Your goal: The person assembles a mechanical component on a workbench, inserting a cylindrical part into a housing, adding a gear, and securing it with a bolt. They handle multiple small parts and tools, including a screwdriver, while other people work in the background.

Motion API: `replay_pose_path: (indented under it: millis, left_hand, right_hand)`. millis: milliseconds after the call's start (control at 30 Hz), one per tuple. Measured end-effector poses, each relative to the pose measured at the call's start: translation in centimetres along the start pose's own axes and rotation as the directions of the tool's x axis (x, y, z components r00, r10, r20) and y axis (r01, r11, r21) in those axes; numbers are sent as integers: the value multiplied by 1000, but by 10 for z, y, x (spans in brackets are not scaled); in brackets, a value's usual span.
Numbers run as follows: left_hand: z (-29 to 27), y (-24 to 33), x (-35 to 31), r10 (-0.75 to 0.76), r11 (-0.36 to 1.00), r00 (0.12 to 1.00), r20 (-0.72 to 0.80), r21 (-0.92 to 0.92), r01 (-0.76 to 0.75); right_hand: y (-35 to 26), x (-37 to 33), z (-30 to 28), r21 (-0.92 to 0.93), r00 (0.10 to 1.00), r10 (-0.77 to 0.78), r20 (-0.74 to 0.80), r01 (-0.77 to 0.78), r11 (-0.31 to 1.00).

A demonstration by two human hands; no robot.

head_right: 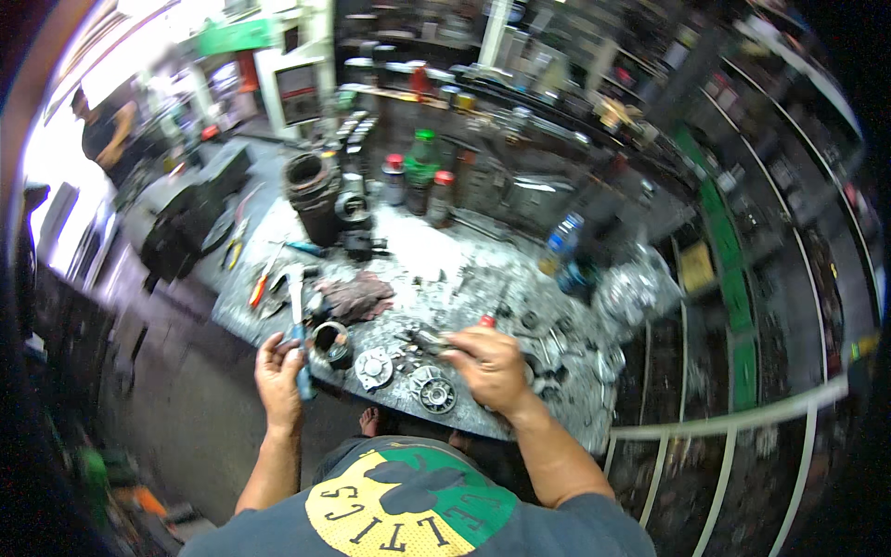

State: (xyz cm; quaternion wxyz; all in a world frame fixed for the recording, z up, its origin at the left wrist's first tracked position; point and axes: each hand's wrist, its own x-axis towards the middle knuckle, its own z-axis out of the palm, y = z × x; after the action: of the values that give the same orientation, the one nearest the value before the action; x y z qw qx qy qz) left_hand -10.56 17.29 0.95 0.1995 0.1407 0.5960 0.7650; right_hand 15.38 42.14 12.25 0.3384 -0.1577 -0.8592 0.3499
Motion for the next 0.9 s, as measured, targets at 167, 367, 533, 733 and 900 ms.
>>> replay_pose_path:
  millis: [167, 367, 533, 733, 900]
  left_hand:
    - [-10, -3, 65, -93, 993, 986, 139, -54, 102]
    - [-6, -7, 98, -48, 997, 938, 343, 72, 25]
    - [7, 1, 91, 18, 998, 918, 396, 47, -40]
    - [16, 3, 50, -26, 995, 911, 411, 94, -14]
    - [25, -9, 5, -9, 993, 951, 308, 117, -29]
  right_hand:
    - [-23, -9, 44, 48, 994, 44, 100, -49, 998]
    - [-32, -27, 52, 69, 983, 159, -87, -153, 986]
    - [-11, -22, -61, -391, 813, 290, -504, -515, 763]
    - [128, -2, -202, -786, 862, 264, -433, -505, 356]
    - [238, 34, -231, -917, 881, 415, -228, -337, 212]
